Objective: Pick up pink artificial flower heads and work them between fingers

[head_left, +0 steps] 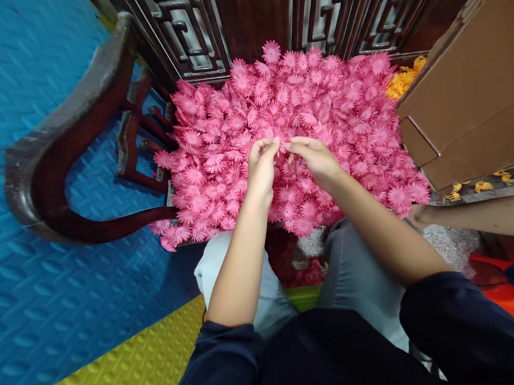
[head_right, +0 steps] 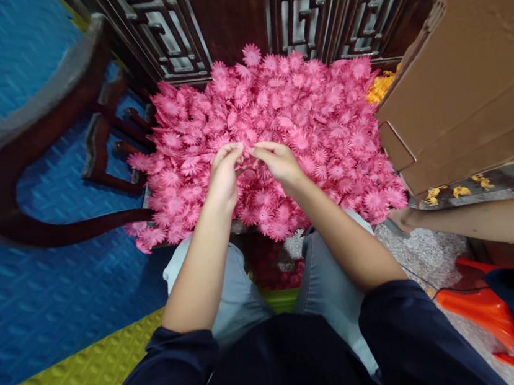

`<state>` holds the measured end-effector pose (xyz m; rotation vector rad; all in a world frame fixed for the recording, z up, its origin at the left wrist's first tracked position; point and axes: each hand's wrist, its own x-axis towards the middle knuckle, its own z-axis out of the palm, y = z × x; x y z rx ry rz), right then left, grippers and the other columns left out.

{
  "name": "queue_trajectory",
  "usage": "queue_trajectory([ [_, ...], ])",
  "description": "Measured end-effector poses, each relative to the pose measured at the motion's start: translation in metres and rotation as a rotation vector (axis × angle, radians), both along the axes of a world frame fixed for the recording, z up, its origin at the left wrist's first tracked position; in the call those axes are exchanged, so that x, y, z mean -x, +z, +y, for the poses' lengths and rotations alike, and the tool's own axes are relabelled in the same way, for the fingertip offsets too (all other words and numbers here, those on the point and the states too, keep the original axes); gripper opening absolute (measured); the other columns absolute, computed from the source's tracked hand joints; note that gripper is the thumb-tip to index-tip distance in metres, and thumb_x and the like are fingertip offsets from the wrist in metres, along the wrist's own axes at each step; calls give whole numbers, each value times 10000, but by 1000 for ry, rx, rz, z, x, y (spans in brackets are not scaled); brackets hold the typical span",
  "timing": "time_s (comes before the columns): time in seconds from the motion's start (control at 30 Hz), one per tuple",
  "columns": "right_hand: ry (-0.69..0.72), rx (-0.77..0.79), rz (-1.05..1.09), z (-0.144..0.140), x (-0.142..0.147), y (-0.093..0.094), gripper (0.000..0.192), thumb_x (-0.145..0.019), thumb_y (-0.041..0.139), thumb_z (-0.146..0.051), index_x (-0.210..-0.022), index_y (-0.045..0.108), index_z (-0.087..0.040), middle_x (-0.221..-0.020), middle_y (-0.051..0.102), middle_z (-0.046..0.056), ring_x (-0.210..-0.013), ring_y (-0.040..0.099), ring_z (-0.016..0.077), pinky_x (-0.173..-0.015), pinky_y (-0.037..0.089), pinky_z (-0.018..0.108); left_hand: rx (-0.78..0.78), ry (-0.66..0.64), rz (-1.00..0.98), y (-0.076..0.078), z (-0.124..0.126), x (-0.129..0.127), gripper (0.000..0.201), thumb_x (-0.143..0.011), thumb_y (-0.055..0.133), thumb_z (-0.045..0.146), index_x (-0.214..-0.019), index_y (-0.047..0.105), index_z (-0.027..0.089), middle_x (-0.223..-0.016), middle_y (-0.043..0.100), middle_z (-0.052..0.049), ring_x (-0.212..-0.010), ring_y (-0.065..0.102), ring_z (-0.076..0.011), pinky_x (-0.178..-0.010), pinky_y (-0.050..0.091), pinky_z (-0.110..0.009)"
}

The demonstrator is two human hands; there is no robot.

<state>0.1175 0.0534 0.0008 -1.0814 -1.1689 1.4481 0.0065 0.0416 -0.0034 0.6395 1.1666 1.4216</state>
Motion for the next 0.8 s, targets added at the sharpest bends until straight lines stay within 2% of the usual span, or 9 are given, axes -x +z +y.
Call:
queue_trajectory([
  [0.1,-6,15,-11,2,-3,0,175,-731,655,-252,-571,619,-193,-541,568,-60,-556,478,72,-612,368,225,89,-62,-92,-4,1,3,247,-701,722,308,-842,551,198,-806,643,-1,-747,627,-144,-760,450,-291],
  [0.2,-13,48,-50,2,-4,2,126,-729,657,-235,-613,648,-185,-523,570,-58,-508,455,70,-554,326,227,54,-19,-129,-7,3,4,318,-643,763,240,-888,568,185,-805,658,1,-786,643,-141,-820,455,-292],
  [0.3,-21,69,-97,1,-4,4,170,-754,631,-217,-590,639,-171,-476,545,-58,-459,421,62,-517,288,226,-24,61,-132,-6,4,4,307,-621,754,128,-872,586,178,-739,654,25,-776,642,-116,-843,467,-262],
  [0.4,-32,89,-104,1,-4,4,218,-764,623,-216,-552,612,-167,-471,537,-57,-437,398,53,-496,269,226,-25,42,-118,-3,4,4,248,-644,743,110,-828,589,174,-695,647,26,-764,638,-113,-833,484,-258],
  [0.53,-16,80,-26,1,-4,2,210,-755,630,-257,-562,626,-175,-510,547,-54,-480,429,58,-528,326,216,-32,30,-86,-3,3,3,265,-610,784,135,-793,595,164,-781,671,0,-857,647,-137,-893,473,-281],
  [0.63,-27,32,69,2,-3,2,113,-709,682,-285,-646,667,-192,-628,607,-54,-559,481,58,-606,389,212,-67,22,-76,-4,4,3,275,-588,800,162,-792,615,166,-830,677,-4,-891,650,-134,-926,457,-285],
  [0.7,-32,29,83,2,-4,2,106,-678,714,-302,-708,690,-203,-689,633,-51,-600,506,63,-637,407,217,-84,18,-87,-4,4,2,279,-571,807,161,-783,625,167,-805,677,3,-865,652,-128,-919,457,-279],
  [0.8,-18,24,74,3,-5,2,149,-671,719,-341,-678,685,-196,-609,592,-49,-615,513,74,-640,412,215,-93,20,-107,-2,2,1,281,-553,817,163,-749,616,168,-718,662,21,-788,645,-120,-882,471,-274],
])
